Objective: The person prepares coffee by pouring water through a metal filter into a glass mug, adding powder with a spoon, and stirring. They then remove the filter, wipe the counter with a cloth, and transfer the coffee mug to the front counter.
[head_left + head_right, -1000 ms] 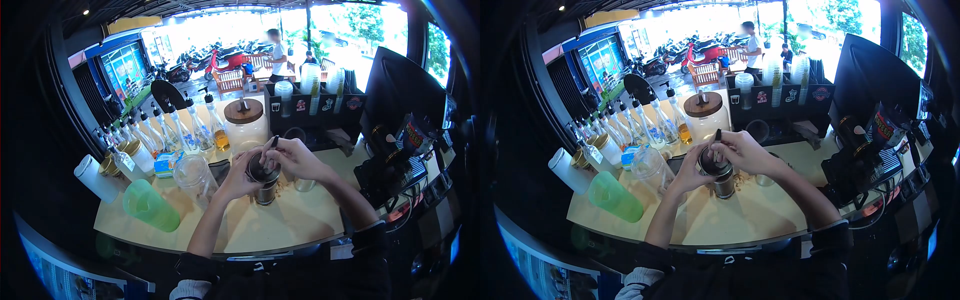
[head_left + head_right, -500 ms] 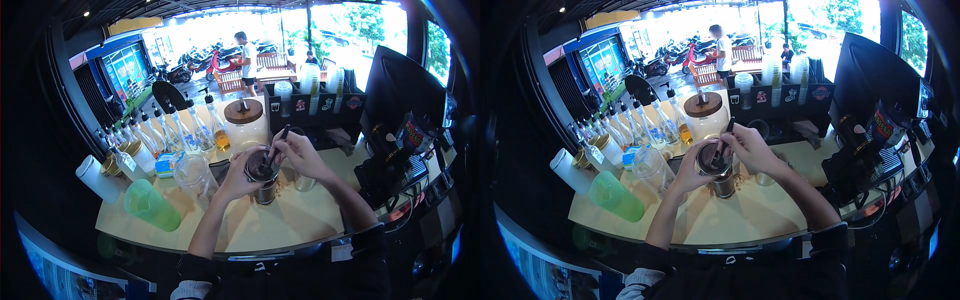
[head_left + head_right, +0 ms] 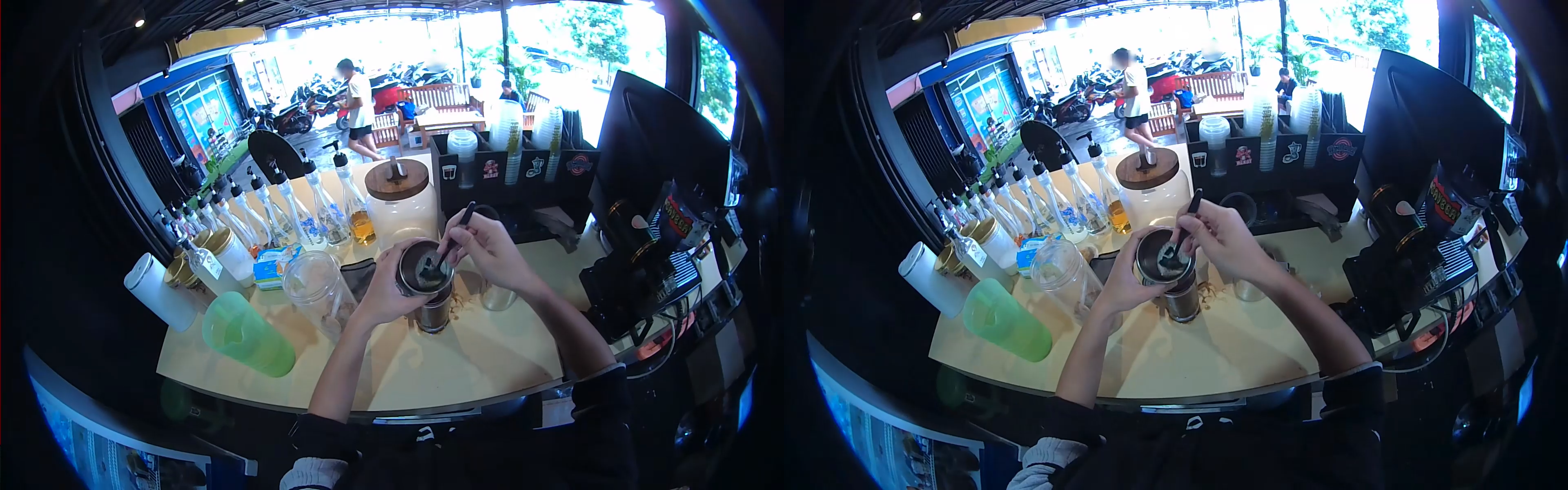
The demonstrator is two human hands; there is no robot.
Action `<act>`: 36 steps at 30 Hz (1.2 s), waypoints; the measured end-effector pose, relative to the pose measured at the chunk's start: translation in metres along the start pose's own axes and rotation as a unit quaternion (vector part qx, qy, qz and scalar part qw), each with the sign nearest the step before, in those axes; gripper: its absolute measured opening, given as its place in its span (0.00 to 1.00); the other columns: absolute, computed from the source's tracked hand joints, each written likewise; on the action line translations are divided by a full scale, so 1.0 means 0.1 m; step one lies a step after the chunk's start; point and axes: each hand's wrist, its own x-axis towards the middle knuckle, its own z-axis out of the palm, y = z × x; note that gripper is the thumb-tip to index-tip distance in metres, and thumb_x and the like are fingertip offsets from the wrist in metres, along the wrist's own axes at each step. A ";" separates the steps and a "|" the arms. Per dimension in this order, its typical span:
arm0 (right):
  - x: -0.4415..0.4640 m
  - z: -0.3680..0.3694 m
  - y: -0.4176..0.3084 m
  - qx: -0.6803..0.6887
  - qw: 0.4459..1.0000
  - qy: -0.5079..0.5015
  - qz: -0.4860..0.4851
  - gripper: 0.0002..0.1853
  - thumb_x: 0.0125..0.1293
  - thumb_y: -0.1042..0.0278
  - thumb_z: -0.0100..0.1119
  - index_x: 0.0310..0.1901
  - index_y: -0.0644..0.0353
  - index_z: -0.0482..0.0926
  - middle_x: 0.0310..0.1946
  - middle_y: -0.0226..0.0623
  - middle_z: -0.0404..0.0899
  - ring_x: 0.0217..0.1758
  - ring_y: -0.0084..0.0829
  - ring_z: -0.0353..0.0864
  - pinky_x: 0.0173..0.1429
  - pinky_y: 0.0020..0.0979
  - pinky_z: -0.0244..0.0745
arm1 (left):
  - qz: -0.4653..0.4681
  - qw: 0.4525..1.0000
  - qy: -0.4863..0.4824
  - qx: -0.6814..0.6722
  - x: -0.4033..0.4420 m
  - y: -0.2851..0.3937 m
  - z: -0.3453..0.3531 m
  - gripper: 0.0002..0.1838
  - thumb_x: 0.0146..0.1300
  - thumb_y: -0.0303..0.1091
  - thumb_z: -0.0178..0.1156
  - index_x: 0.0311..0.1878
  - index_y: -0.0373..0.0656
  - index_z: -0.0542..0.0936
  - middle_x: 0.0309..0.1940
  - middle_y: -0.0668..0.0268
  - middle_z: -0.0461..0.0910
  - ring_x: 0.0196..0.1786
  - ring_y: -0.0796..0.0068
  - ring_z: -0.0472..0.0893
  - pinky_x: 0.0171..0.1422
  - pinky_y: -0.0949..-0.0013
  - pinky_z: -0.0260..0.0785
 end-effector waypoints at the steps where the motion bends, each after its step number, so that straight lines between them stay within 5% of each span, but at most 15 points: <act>1: 0.02 0.00 0.00 0.025 1.000 0.012 -0.014 0.10 0.74 0.69 0.45 0.42 0.67 0.72 0.32 0.32 0.79 0.31 0.16 0.78 0.37 0.22 0.77 | 0.011 1.000 -0.009 0.013 0.00 -0.01 0.00 0.46 0.38 0.32 0.74 0.65 0.42 0.64 0.58 0.61 0.71 0.63 0.67 0.71 0.69 0.64 0.61; 7: 0.05 -0.08 -0.22 -0.081 0.995 -0.053 -0.007 0.08 0.72 0.70 0.48 0.40 0.67 0.74 0.30 0.30 0.80 0.30 0.15 0.77 0.35 0.21 0.76 | 0.006 1.000 -0.024 0.014 0.01 0.08 -0.01 0.46 0.38 0.37 0.71 0.66 0.47 0.65 0.57 0.62 0.75 0.64 0.63 0.70 0.74 0.57 0.44; 22: 0.11 0.02 -0.23 -0.176 0.972 -0.151 -0.042 0.09 0.69 0.72 0.51 0.38 0.71 0.77 0.24 0.37 0.78 0.25 0.21 0.76 0.33 0.26 0.73 | 0.024 0.992 -0.070 0.099 0.03 0.05 0.03 0.47 0.41 0.39 0.71 0.67 0.47 0.60 0.60 0.60 0.70 0.68 0.64 0.67 0.76 0.51 0.38; 26: 0.15 -0.01 -0.29 -0.157 0.981 -0.103 -0.047 0.09 0.70 0.72 0.50 0.38 0.71 0.77 0.24 0.39 0.79 0.25 0.25 0.78 0.34 0.28 0.74 | 0.004 0.993 -0.049 0.105 0.02 0.14 0.01 0.45 0.41 0.41 0.71 0.65 0.44 0.63 0.57 0.59 0.70 0.68 0.55 0.60 0.77 0.52 0.40; 31: 0.09 0.02 -0.37 -0.189 0.971 -0.136 -0.061 0.09 0.70 0.73 0.48 0.40 0.70 0.75 0.27 0.36 0.80 0.28 0.19 0.78 0.35 0.26 0.75 | 0.011 0.988 -0.016 0.153 0.03 0.21 -0.01 0.44 0.42 0.40 0.72 0.65 0.50 0.63 0.58 0.63 0.73 0.65 0.64 0.70 0.75 0.49 0.40; 36: -0.02 0.03 -0.39 -0.122 0.989 0.021 -0.085 0.04 0.71 0.74 0.47 0.41 0.65 0.70 0.31 0.35 0.80 0.30 0.21 0.80 0.37 0.24 0.77 | 0.002 0.983 0.054 0.177 0.01 0.26 0.01 0.43 0.40 0.43 0.74 0.62 0.50 0.66 0.55 0.65 0.75 0.61 0.66 0.74 0.72 0.49 0.44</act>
